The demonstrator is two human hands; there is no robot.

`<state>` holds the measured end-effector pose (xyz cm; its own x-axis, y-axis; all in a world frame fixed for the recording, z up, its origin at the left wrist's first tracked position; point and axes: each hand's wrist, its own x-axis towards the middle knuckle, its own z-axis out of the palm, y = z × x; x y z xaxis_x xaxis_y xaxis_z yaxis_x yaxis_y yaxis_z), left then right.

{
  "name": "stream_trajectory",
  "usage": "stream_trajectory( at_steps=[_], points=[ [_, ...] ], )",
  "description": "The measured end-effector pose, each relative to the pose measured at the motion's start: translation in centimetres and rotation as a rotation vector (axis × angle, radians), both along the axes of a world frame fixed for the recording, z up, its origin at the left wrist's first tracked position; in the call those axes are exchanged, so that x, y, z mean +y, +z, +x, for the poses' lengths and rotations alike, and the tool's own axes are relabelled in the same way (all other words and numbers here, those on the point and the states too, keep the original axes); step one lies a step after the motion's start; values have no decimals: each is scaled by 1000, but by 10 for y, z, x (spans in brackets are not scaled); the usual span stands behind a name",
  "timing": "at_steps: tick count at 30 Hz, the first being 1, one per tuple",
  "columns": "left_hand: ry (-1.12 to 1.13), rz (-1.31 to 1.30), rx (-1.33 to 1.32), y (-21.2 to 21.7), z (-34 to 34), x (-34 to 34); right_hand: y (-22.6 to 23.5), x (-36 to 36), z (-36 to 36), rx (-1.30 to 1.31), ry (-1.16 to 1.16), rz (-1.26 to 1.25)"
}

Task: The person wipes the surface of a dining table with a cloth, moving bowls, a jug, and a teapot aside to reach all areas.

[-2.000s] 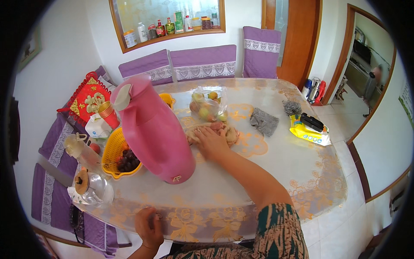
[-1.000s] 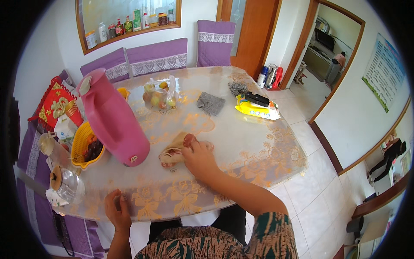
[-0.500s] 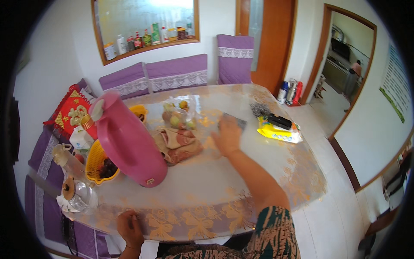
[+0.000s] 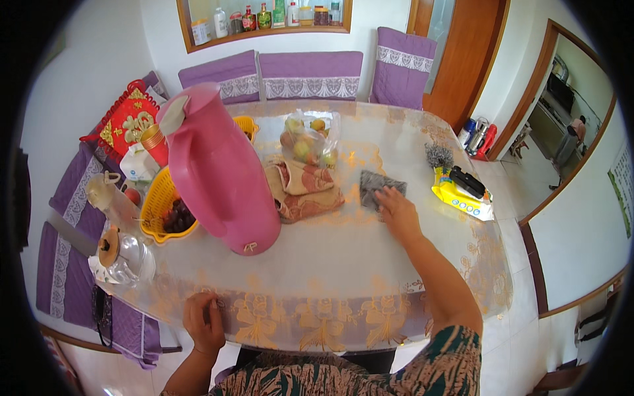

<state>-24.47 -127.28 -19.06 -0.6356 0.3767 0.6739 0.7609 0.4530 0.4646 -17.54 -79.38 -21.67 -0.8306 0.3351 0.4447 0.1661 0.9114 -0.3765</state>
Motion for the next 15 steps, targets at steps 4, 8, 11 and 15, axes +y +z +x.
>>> stream_trajectory(
  at_steps=[4, 8, 11, 15],
  points=[
    [9, -7, -1, -3, 1, -1, 21, -106, 57, -93, 212, 88],
    [-8, -19, 2, -4, -1, -6, 53, -196, 95, -192, 244, 64],
    [-16, -2, 6, -2, -1, -5, 52, -217, 88, -168, 124, 50],
    [-12, 42, -65, -9, 1, -1, 40, -209, 69, -215, 29, 154]
  ],
)
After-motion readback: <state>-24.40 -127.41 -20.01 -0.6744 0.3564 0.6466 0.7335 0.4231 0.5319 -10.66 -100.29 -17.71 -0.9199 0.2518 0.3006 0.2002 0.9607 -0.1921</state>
